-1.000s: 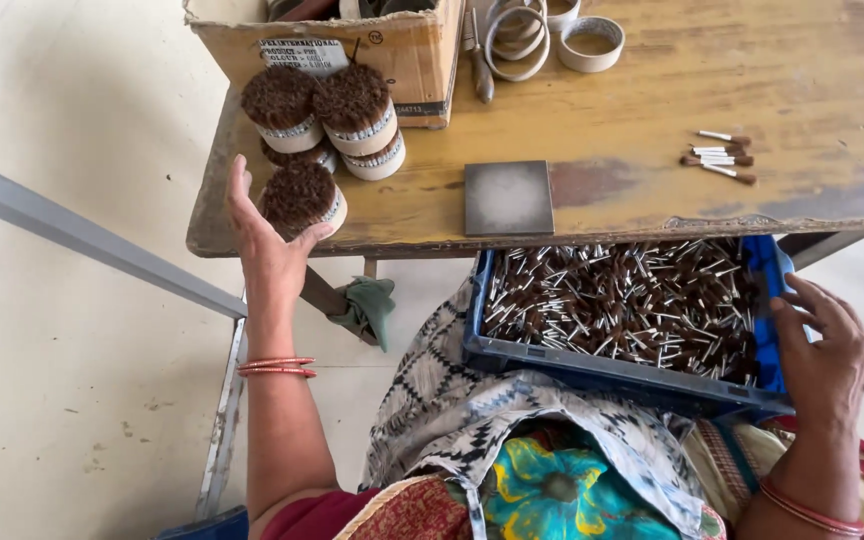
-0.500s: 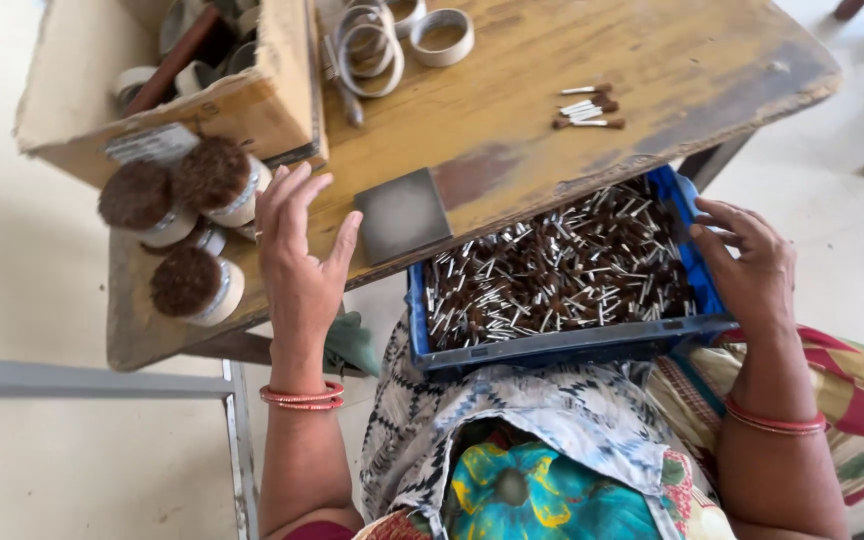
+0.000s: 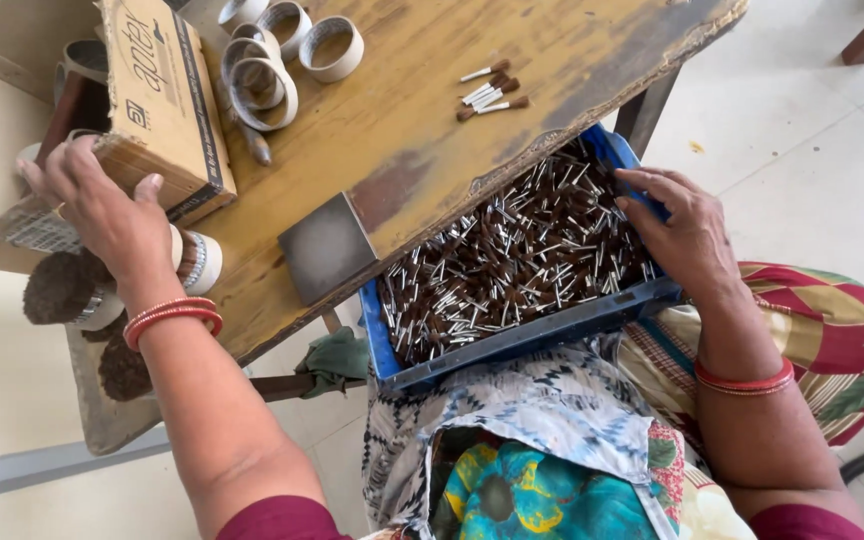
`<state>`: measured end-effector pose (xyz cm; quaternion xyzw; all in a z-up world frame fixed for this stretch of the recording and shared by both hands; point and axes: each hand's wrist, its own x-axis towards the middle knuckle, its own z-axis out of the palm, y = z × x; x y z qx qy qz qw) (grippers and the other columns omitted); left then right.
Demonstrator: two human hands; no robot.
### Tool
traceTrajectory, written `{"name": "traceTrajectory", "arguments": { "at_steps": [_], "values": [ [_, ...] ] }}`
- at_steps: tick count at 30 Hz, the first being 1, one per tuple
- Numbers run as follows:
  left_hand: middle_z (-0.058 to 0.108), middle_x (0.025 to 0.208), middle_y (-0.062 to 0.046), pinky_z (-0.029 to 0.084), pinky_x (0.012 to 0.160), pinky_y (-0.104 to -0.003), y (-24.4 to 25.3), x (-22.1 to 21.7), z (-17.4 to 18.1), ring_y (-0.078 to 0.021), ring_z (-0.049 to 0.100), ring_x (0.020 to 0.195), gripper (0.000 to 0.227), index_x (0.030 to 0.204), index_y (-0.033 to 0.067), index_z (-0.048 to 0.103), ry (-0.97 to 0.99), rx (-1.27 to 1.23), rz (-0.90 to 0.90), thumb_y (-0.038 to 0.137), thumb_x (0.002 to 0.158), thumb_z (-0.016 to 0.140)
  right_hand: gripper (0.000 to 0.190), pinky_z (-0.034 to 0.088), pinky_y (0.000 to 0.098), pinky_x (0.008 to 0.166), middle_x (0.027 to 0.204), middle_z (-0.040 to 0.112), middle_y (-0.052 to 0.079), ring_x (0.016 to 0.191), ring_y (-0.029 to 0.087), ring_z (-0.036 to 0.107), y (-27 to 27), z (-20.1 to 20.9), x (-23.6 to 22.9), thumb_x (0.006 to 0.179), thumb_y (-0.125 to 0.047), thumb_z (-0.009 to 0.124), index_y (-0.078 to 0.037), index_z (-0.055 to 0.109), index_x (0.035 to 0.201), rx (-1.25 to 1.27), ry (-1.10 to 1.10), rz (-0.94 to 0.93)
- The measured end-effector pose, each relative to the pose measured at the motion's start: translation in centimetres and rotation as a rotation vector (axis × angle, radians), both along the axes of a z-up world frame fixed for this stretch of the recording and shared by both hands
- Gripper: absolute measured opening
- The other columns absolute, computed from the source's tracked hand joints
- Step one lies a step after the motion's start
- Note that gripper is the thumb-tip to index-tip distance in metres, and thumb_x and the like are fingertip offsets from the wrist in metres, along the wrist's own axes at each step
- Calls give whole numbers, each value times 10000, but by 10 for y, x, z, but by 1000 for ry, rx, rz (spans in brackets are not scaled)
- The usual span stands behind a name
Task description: The person sits on the floor and assembles brushes by inserting metal ferrules into white plastic bases. They pick up ferrules from a blue tray, insert them into the bases, and place the assembled brushes into a container. The person also adjusts the bristles of the brushes.
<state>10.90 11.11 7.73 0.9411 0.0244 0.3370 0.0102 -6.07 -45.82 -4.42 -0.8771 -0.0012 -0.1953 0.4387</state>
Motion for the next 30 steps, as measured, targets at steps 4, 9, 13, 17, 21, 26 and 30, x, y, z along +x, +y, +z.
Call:
{"name": "traceTrajectory", "arguments": {
  "at_steps": [4,9,13,17,21,26,30],
  "values": [
    [472,1544,-90,368,1202,-566,11,11,-4,-433,205,1573,704,1362,118,487,-39,28,5,86,821,936,344,574,398,895,1274,712,156,1112,295,708,0,2,1,982,-167,723,-84,712,1316,-32,-10,10],
    [385,1555,-197,312,1123,-701,-69,-1,31,-423,259,1464,896,1504,122,443,-124,114,7,148,774,962,338,575,400,866,1260,712,157,1112,309,702,2,1,3,976,-172,717,-87,711,1303,-27,-3,5],
    [537,1520,-130,443,1210,-404,-168,14,36,-284,518,1434,644,1547,167,409,270,-345,-352,150,990,733,332,569,415,886,1239,718,158,1102,323,699,3,2,-1,977,-175,729,-84,720,1296,-98,-5,33],
    [509,1508,-239,364,1150,-488,-185,120,-53,-366,486,1390,541,1475,-24,496,339,-139,-578,97,992,707,329,572,404,844,1232,723,143,1089,308,704,8,8,3,972,-177,727,-94,716,1290,-79,49,14],
    [499,1484,-268,338,1192,-515,-205,119,-56,-419,429,1422,512,1333,-35,554,386,-41,-463,178,909,748,320,575,401,886,1255,724,129,1129,301,702,3,2,4,976,-164,736,-98,714,1288,-71,14,8],
    [456,1621,-187,270,1270,-474,-204,40,-38,-349,312,1554,254,1236,34,648,602,-77,-607,155,1018,697,373,591,382,814,1328,688,129,1186,320,672,-5,-1,8,961,-175,739,-112,689,1326,-14,42,-78],
    [354,1658,-234,258,1237,-493,-209,-24,-19,-371,235,1549,591,1360,108,574,621,-142,-751,298,846,796,544,559,397,875,1351,652,177,1173,319,646,-31,-24,21,927,-274,767,-62,630,1408,98,228,-36]
  ]
}}
